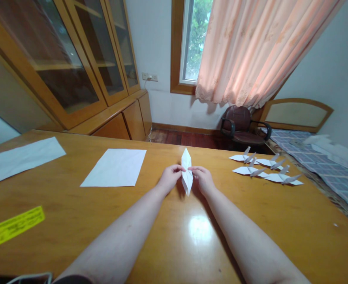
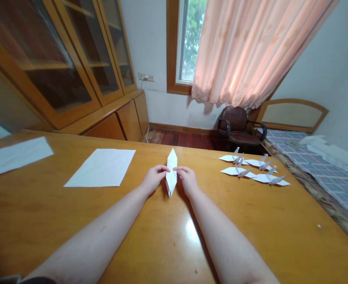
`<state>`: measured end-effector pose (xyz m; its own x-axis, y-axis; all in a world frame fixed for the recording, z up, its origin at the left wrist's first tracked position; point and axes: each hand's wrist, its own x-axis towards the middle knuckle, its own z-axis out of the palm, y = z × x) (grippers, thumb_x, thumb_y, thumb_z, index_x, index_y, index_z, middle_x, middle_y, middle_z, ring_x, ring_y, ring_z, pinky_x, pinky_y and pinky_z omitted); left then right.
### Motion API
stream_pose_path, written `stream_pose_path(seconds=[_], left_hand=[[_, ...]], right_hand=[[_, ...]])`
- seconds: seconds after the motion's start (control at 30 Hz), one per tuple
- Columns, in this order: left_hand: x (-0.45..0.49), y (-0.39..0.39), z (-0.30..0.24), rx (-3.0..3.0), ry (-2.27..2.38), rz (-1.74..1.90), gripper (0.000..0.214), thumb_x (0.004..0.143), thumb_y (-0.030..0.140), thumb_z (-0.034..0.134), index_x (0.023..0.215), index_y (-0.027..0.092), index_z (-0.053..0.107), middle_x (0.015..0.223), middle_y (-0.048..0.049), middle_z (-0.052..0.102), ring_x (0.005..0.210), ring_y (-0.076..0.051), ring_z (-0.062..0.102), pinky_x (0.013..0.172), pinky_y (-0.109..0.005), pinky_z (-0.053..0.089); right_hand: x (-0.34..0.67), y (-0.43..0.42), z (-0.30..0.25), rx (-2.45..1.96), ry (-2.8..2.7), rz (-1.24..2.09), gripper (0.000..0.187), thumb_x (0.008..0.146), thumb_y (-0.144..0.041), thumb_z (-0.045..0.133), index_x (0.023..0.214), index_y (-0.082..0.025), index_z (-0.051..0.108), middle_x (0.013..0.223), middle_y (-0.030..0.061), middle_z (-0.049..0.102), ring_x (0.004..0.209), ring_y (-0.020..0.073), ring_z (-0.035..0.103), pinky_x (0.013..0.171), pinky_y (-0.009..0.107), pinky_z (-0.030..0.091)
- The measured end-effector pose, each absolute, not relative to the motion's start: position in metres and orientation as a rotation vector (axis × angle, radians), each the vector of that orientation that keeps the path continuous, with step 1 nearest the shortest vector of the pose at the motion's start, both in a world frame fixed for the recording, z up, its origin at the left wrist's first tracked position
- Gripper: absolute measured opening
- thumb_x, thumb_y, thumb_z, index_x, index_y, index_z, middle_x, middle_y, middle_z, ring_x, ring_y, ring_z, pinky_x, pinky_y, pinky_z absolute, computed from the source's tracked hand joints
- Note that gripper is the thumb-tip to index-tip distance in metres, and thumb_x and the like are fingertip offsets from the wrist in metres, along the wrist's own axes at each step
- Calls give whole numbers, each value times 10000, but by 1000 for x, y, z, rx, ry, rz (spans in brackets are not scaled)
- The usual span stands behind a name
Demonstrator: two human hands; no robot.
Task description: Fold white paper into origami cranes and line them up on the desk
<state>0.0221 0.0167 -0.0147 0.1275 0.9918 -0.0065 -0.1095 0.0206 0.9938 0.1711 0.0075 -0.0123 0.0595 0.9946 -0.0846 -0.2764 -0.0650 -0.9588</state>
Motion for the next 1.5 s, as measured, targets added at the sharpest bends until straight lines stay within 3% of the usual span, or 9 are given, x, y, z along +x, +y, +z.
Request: stream_pose_path(seconds=[0.17,0.33,0.5,0.63,0.83,1.0,1.2,1.5], left_hand=[[19,16,-15,1265,1097,1129,140,658,199,562,725,160,679,636,8,633,575,-110,551,560,-215,407],[16,14,-7,1250,1080,1075,163,705,268,553,693,152,665,477,42,503,467,-96,466,460,-200,334],[19,11,-2,1326,1087,1107,206,653,331,698,741,156,633,682,-1,638,639,-131,583,607,-232,448],[23,13,-9,1251,1045,1139,314,625,289,744,871,155,601,749,6,632,648,-109,593,632,-230,470],[24,15,-10,1189,1035,1195,350,621,166,735,938,152,586,808,-19,649,742,-129,627,715,-266,502],[21,16,-6,1147,1063,1247,366,618,161,740,946,150,576,817,-35,660,766,-156,647,736,-302,518],[21,18,-12,1089,1027,1204,277,702,262,687,945,151,611,837,-45,664,765,-149,644,712,-290,524],[19,17,-8,1143,1056,1229,330,653,218,724,955,149,609,756,-8,634,729,-134,636,732,-282,520]], right_hand=[[170,5,-7,-1166,-994,1309,245,568,-340,732,719,-148,711,612,24,649,567,136,536,581,271,398],[168,3,-5,-1207,-1011,1285,276,533,-325,763,743,-156,706,688,38,687,624,153,584,639,291,439],[169,5,-8,-1183,-1025,1268,264,535,-317,766,733,-163,684,649,25,665,584,141,566,591,278,433],[170,7,-10,-1118,-1044,1263,282,527,-283,777,755,-172,654,613,-12,621,550,114,533,565,254,423],[172,9,-14,-984,-1069,1367,399,524,-244,791,892,-183,648,760,5,664,675,130,596,673,274,469],[169,9,-17,-971,-1076,1454,542,499,-210,792,1017,-198,631,916,38,682,735,152,628,695,297,493],[169,9,-14,-1050,-1040,1350,465,522,-231,769,973,-183,666,811,24,688,705,144,615,694,295,483],[168,7,-12,-1041,-1054,1318,422,551,-285,762,948,-191,658,740,3,665,648,139,600,629,278,470]])
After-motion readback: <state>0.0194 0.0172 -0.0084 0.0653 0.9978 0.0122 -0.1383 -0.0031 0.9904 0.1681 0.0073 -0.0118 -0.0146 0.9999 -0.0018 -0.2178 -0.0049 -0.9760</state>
